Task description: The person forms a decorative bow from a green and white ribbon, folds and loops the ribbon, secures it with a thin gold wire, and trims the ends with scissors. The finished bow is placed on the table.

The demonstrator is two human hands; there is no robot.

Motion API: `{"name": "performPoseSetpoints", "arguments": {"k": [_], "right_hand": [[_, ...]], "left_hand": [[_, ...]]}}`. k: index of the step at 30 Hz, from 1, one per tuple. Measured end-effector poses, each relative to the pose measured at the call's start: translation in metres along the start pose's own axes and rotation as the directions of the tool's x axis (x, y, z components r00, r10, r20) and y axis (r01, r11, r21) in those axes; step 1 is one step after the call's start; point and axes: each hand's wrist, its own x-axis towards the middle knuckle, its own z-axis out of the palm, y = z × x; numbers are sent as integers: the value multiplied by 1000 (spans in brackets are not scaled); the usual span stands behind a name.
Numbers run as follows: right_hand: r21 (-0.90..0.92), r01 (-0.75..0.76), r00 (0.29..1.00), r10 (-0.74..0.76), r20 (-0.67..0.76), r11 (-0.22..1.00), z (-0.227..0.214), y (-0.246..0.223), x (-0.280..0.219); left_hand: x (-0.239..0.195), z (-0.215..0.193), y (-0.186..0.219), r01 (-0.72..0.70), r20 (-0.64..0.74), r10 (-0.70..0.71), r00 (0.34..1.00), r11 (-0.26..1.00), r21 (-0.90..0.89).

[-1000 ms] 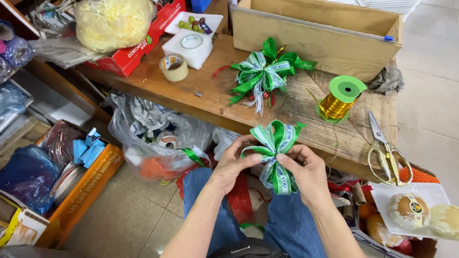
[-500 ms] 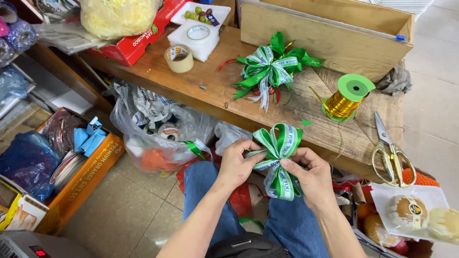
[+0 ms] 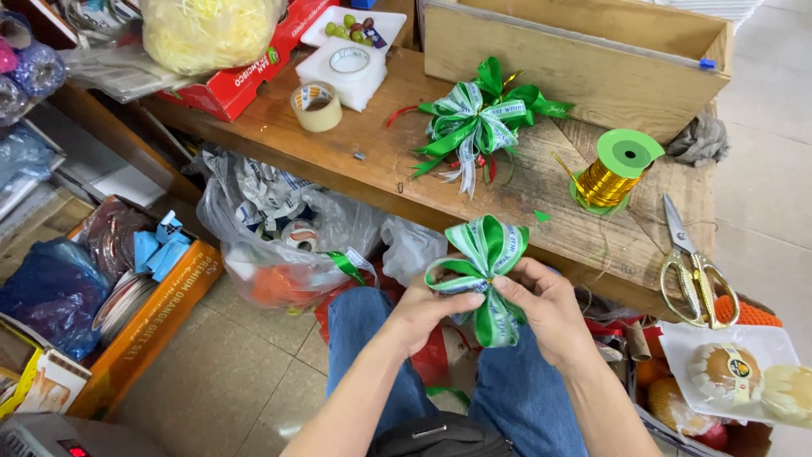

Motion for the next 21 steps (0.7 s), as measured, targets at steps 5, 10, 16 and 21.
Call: {"name": "performPoseSetpoints", "arguments": {"k": [5, 10, 16, 21], "right_hand": [[-23, -3, 1000, 4, 19, 1000, -15, 8, 4], [-33, -17, 1000, 17, 6, 999, -14, 11, 2], [-62, -93, 995, 96, 35, 994, -8, -9, -11], [7, 19, 994, -18, -112, 1000, -24, 14, 7]], "left_hand": [[-5, -5, 7, 249, -103, -254, 962, 966, -64], [-16, 16, 25, 272, -59, -273, 960, 962, -31], [-12, 21, 23, 127, -154, -134, 979, 991, -52], [-24, 35, 32, 188, -114, -201, 973, 975, -118]]}}
